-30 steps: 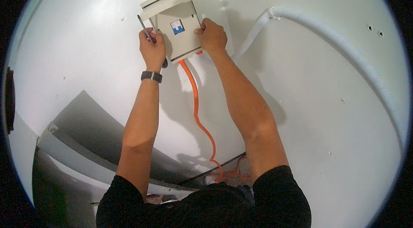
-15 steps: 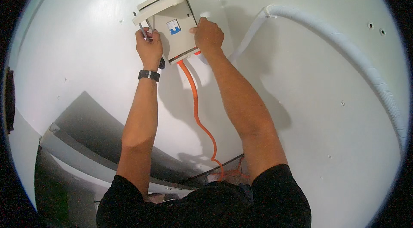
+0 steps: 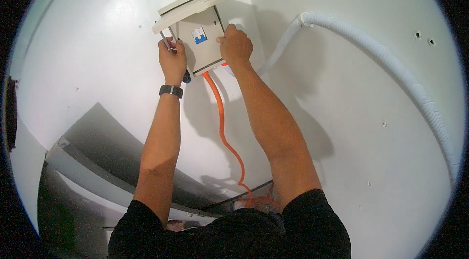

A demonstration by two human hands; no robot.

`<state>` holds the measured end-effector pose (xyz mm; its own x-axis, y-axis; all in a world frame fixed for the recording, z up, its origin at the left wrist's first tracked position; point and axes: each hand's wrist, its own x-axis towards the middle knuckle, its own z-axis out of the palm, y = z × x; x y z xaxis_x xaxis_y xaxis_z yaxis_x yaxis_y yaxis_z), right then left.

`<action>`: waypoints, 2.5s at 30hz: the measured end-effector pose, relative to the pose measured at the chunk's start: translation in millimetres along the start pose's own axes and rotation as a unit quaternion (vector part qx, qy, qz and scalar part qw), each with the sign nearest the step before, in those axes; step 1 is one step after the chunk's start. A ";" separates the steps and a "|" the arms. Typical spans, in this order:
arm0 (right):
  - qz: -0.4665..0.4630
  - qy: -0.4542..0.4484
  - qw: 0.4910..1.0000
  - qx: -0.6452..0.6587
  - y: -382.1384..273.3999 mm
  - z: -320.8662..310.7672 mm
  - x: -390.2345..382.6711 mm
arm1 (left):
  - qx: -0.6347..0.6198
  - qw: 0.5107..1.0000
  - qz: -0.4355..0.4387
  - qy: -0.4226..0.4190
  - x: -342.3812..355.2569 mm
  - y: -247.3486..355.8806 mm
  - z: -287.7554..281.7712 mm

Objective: The person uses a screwdriver to tighten or loosen screws inside an electrical junction box mounted on a wall, then fits a plastic cover plate onto the box and secures it with screws.

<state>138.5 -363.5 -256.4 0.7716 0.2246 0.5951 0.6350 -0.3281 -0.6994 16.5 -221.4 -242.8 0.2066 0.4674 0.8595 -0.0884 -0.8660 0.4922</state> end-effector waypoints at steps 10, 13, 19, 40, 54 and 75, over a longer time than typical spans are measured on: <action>-0.100 0.112 0.986 0.071 22.8 6.0 -26.7 | 0.048 0.990 0.133 0.017 -15.8 -20.9 1.0; -0.124 0.119 0.983 0.071 28.2 -1.0 -60.8 | 0.017 0.998 0.061 -0.022 -38.0 -16.9 -6.5; -0.087 0.072 0.986 0.122 48.3 -10.3 -152.6 | -0.063 0.993 -0.044 -0.089 -96.4 -10.5 -36.6; 0.113 -0.385 0.690 0.602 87.9 -57.7 -164.0 | 0.094 0.871 0.440 -0.199 -77.1 73.2 -108.4; 0.146 -0.260 0.625 0.721 59.7 -44.1 -145.1 | 0.021 0.923 0.319 -0.214 -67.7 30.9 -94.0; 0.041 -0.103 0.795 0.596 45.8 -19.2 -137.4 | -0.048 0.956 0.198 -0.213 -66.8 16.9 -84.8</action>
<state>60.8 -427.1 -362.6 0.7234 0.4333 0.5375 0.0722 0.7268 -0.6830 -81.5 -252.2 -280.2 0.5141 -0.0249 0.8574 -0.3256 -0.9304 0.1682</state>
